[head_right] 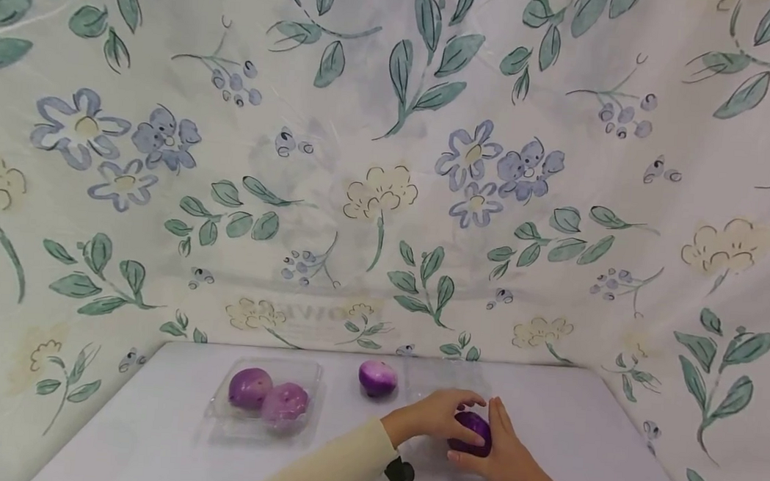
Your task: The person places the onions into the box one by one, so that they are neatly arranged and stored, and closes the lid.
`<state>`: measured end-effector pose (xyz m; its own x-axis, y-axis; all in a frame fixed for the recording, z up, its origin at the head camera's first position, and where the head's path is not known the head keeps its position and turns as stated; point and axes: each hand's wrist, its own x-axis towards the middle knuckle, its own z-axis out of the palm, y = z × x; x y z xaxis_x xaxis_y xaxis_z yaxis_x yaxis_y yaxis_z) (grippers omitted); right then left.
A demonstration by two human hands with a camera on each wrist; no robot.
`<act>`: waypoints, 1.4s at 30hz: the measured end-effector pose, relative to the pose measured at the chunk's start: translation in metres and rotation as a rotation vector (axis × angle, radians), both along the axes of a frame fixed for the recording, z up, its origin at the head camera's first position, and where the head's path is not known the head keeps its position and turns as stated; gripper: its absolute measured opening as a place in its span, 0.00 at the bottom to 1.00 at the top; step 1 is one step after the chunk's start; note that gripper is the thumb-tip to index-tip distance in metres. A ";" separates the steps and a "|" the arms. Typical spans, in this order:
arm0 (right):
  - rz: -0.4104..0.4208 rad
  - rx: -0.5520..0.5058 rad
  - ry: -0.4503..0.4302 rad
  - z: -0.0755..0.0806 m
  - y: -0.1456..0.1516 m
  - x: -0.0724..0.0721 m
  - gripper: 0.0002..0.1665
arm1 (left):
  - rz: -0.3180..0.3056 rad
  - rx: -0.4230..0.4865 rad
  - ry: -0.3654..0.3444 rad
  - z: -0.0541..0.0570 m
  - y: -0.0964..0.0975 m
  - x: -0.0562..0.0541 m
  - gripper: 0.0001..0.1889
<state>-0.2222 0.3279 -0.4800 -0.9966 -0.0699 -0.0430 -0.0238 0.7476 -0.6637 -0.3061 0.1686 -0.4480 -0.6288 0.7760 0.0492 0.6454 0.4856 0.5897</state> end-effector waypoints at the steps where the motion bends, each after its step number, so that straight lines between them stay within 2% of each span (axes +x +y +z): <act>1: 0.002 0.006 0.001 0.000 0.001 0.000 0.73 | 0.001 0.006 0.007 0.002 -0.001 0.000 0.30; 7: 0.002 0.018 0.002 0.001 0.001 -0.001 0.73 | -0.013 0.030 0.032 0.013 -0.005 -0.002 0.29; 12: -0.005 0.031 0.008 0.000 0.000 0.000 0.72 | 0.012 0.043 0.072 0.021 -0.009 -0.004 0.27; 16: -0.015 0.050 0.016 0.001 -0.001 -0.001 0.72 | 0.028 0.047 0.072 0.027 -0.012 -0.005 0.27; 27: -0.043 0.062 0.011 -0.002 -0.004 -0.003 0.73 | 0.082 0.078 0.089 0.023 -0.028 -0.010 0.27; 33: -0.039 0.038 -0.026 -0.004 -0.003 -0.003 0.74 | 0.105 0.109 0.104 0.019 -0.035 -0.015 0.29; 36: -0.031 0.039 -0.012 -0.003 -0.003 -0.004 0.73 | 0.115 0.140 0.123 0.020 -0.039 -0.019 0.30; 42: -0.041 0.031 -0.016 -0.004 -0.003 -0.003 0.74 | 0.129 0.165 0.116 0.024 -0.049 -0.028 0.31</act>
<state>-0.2248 0.3252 -0.4839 -0.9978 -0.0274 -0.0603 0.0176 0.7678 -0.6404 -0.3342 0.1192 -0.4244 -0.7049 0.6650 0.2468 0.6525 0.4716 0.5932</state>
